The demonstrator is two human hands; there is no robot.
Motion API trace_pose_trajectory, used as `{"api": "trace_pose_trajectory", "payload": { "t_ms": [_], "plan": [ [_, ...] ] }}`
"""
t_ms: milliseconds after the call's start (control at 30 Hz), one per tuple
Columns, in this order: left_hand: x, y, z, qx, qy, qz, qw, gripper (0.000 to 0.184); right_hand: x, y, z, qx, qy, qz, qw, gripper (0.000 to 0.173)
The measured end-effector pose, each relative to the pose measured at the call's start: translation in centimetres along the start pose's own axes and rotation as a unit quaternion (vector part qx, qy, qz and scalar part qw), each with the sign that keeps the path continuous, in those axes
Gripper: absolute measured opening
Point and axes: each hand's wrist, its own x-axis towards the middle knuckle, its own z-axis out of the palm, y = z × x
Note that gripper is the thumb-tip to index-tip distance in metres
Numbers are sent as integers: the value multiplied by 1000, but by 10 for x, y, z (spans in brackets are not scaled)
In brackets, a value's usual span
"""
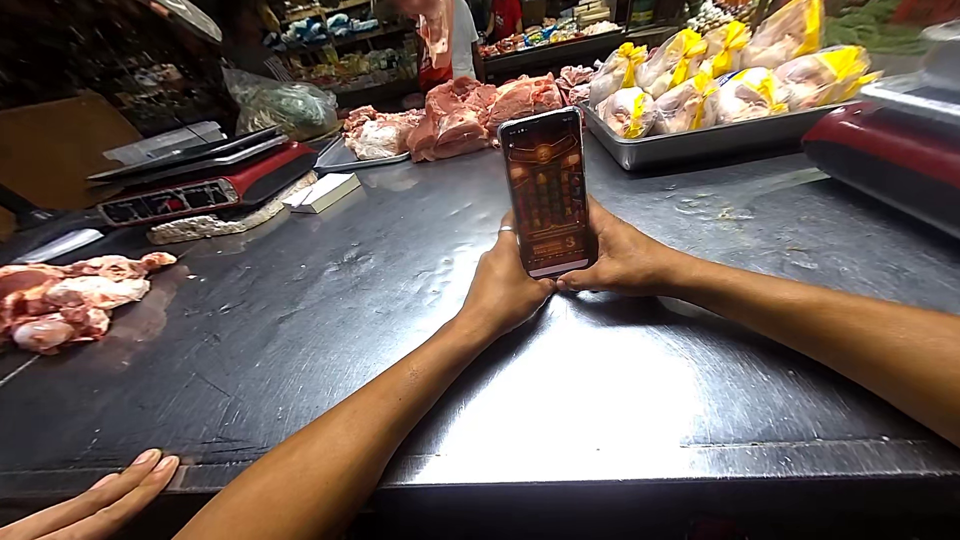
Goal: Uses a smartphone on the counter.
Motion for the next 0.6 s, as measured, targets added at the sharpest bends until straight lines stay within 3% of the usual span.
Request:
{"api": "trace_pose_trajectory", "payload": {
  "t_ms": [600],
  "plan": [
    [1,-2,0,-3,1,12,1000,101,1,1,-1,-11,3,6,1000,95]
  ]
}}
